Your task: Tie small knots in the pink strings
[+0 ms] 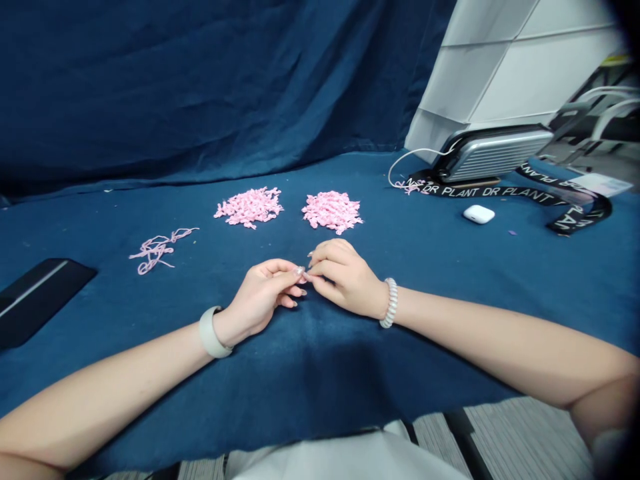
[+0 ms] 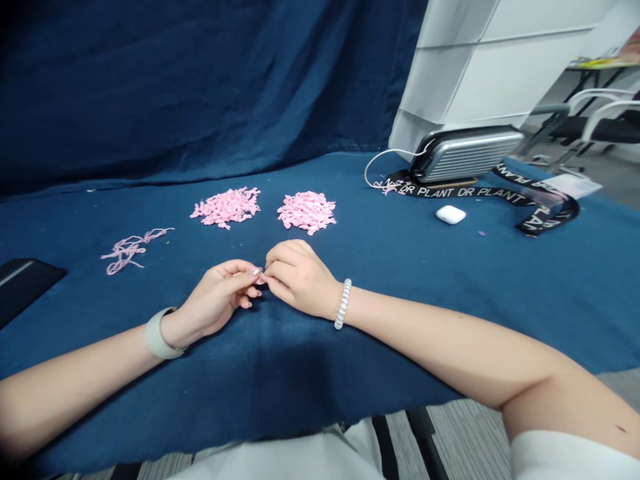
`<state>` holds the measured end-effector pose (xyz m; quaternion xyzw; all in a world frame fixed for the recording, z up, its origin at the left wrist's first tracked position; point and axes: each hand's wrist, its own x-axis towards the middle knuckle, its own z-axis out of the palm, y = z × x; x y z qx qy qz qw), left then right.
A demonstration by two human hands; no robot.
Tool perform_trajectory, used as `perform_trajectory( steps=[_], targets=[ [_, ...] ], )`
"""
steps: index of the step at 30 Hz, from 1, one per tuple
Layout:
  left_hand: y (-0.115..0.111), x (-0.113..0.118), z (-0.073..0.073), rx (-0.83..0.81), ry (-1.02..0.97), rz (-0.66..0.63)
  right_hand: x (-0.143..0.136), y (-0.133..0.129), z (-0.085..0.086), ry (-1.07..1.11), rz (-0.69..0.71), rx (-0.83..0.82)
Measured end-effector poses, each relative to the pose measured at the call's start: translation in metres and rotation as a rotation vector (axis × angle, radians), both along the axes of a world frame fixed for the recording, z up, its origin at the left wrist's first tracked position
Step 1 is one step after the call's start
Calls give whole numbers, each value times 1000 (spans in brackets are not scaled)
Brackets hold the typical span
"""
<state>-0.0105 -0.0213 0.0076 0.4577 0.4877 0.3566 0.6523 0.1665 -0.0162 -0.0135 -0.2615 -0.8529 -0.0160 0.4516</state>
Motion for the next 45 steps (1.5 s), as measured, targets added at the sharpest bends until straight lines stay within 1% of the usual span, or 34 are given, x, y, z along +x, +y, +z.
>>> perform_trajectory(
  steps=[6, 12, 16, 17, 19, 23, 25, 27, 30, 37, 45],
  targets=[
    [0, 0, -1, 18, 6, 7, 2, -1, 4, -128, -15, 145],
    [0, 0, -4, 40, 30, 16, 3, -4, 9, -226, -7, 131],
    [1, 0, -6, 70, 36, 35, 4, -5, 7, -249, 22, 173],
    [1, 0, -6, 73, 41, 36, 4, -5, 6, -229, 28, 153],
    [1, 0, -6, 74, 53, 34, 4, -5, 6, -136, 39, 51],
    [0, -2, -7, 98, 64, 11, 2, -4, 9, 71, 78, -274],
    [0, -2, -8, 112, 71, -2, 2, -3, 12, 90, 100, -393],
    [0, -3, -8, 117, 80, -13, 2, -2, 13, 70, 107, -464],
    [0, -3, -9, 118, 101, -20, 2, -2, 15, 39, 108, -522],
    [0, -3, -9, 119, 136, -31, 3, -1, 19, -12, 109, -581],
    [-1, -3, -8, 92, 144, -89, 6, 0, 22, -102, 73, -573]
  ],
)
